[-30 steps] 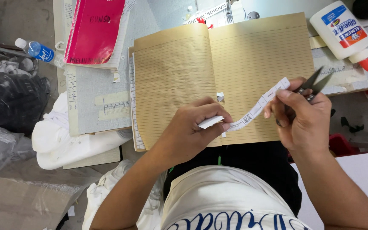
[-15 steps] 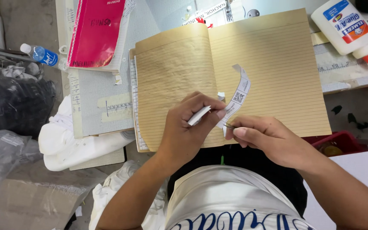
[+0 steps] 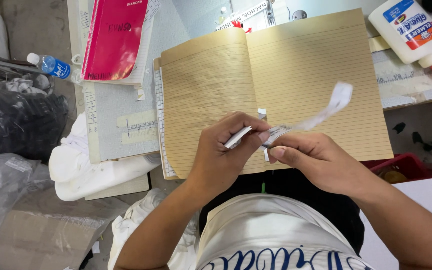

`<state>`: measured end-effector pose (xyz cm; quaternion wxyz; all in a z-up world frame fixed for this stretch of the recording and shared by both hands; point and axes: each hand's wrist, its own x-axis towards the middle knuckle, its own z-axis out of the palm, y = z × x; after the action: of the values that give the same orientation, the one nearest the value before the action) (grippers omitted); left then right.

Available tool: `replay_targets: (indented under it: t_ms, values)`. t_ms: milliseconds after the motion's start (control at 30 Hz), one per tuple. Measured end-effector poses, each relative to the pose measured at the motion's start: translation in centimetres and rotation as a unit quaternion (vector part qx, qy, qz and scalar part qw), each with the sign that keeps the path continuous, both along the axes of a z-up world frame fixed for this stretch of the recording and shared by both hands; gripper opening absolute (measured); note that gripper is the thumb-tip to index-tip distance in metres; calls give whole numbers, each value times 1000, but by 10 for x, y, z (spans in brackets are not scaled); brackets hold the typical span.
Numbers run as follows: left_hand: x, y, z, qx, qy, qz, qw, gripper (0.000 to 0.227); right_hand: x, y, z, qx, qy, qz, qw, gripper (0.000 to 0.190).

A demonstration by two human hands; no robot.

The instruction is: Cutting individual identification tags from a strip and gluing them into a production logbook.

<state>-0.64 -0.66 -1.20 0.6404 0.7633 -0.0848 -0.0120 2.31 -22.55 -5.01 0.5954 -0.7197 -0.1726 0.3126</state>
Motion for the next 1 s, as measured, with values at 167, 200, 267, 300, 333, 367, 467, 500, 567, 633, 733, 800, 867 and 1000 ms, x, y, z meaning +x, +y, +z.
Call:
replay_targets:
  t_ms: [167,200,267,300,333,367,467,500,567,633,733,800,867,1000]
  values:
    - [3,0,0,-66,39,-9,997,9,2,0,-8,37,55,-27,997,25]
    - [4,0,1,-64,31,-3,997,9,4,4,2,57,28,-27,998,30]
    - [6,1,4,-43,35,17,998,8,6,6,5,38,41,-53,997,29]
    - [7,1,5,-23,39,36,998,7,6,6,6,19,56,-79,995,30]
    - [7,2,4,-22,39,36,998,7,7,0,-7,19,55,-79,995,30]
    - [7,3,2,-30,38,40,998,6,8,-7,-19,11,38,-89,995,26]
    - [5,2,3,-24,28,41,998,7,10,-23,-43,110,59,-134,983,30]
    - [4,2,3,-10,19,37,999,8,11,-27,-49,216,98,-167,957,32]
    - [1,-2,7,97,-59,24,993,9,14,-8,-2,144,35,-143,979,22]
    - [0,-4,10,204,-137,10,969,12,16,1,21,72,-31,-119,990,25]
    - [1,-4,14,210,-171,-10,963,15,18,1,22,2,-62,-101,993,13]
    - [1,-2,17,120,-37,-12,992,17,18,0,21,22,-60,-123,990,9]
    - [1,0,17,108,-12,-15,994,17,18,-1,23,9,-66,-129,989,9]
    - [0,6,10,60,49,-28,997,13,17,-3,26,-76,-102,-163,978,9]
